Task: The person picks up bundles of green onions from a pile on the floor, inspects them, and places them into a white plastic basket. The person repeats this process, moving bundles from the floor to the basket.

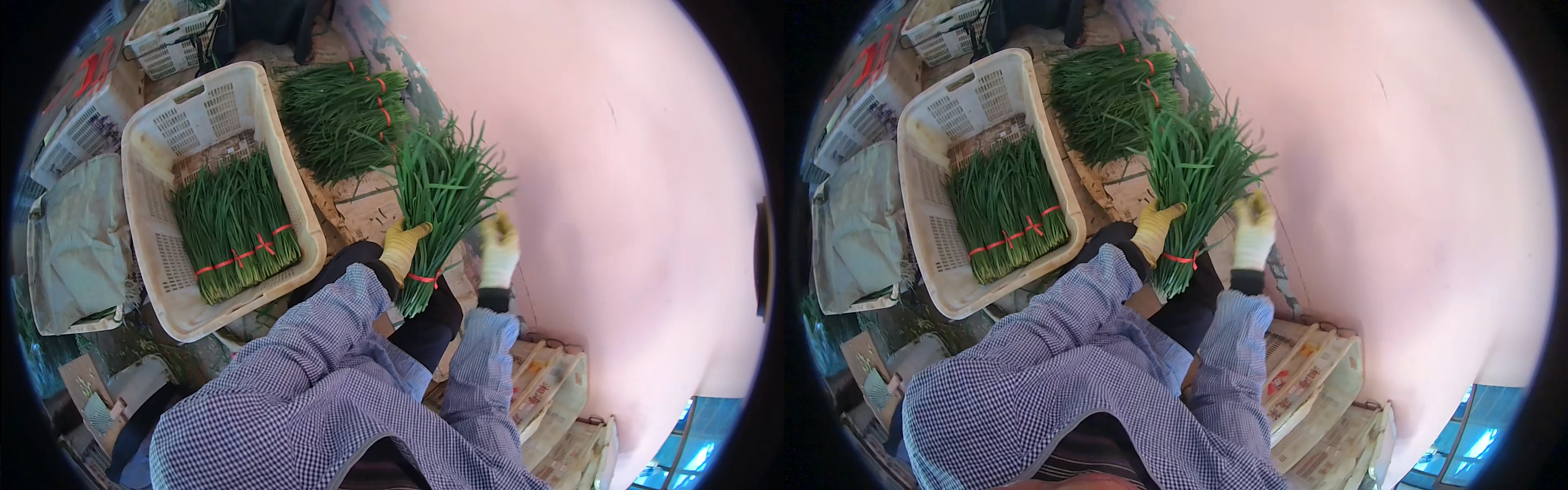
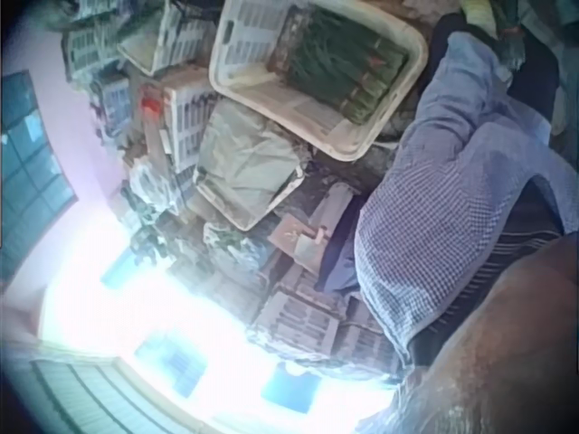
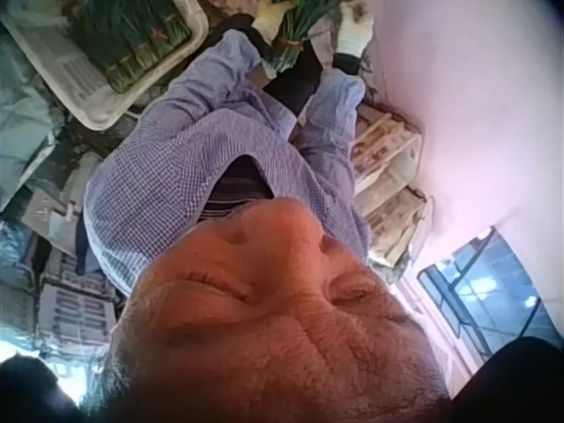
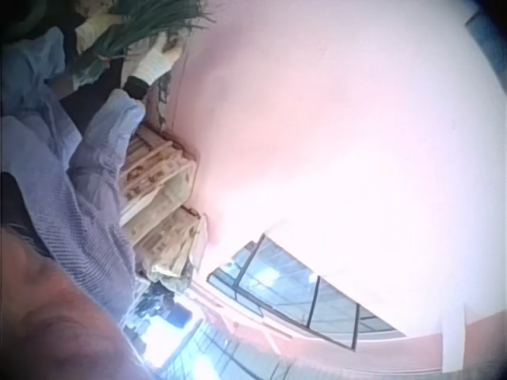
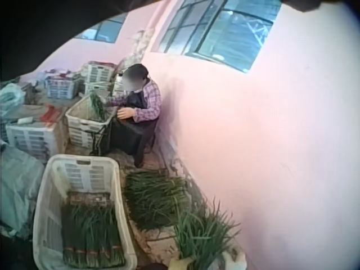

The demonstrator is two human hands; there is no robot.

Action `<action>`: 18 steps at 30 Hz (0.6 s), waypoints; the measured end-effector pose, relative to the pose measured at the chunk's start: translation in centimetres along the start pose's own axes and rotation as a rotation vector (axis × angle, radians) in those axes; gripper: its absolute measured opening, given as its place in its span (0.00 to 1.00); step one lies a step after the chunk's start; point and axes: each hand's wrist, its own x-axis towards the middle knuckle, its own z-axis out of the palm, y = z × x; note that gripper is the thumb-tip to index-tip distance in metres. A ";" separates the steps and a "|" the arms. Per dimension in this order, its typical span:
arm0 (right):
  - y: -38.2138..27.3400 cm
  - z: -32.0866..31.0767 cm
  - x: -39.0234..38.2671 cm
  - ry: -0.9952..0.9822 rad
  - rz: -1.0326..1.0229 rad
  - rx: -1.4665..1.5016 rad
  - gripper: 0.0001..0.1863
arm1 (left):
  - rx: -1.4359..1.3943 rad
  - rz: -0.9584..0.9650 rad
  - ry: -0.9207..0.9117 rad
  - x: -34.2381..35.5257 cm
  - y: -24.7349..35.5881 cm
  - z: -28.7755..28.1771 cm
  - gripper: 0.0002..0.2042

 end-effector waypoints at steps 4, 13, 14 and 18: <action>7.3 3.0 -4.8 -0.240 -0.153 -0.392 0.50 | 0.034 0.048 0.068 -1.3 1.5 1.1 0.17; 9.2 2.1 -2.9 -0.196 0.254 0.083 0.43 | 0.166 -0.017 -0.217 0.5 0.1 0.1 0.23; 9.5 0.8 -2.5 -0.180 0.307 0.223 0.38 | 0.193 -0.017 -0.210 0.3 0.0 0.2 0.22; 8.7 -2.6 -2.3 -0.160 0.435 0.559 0.31 | 0.325 0.099 0.091 0.4 0.9 -0.7 0.27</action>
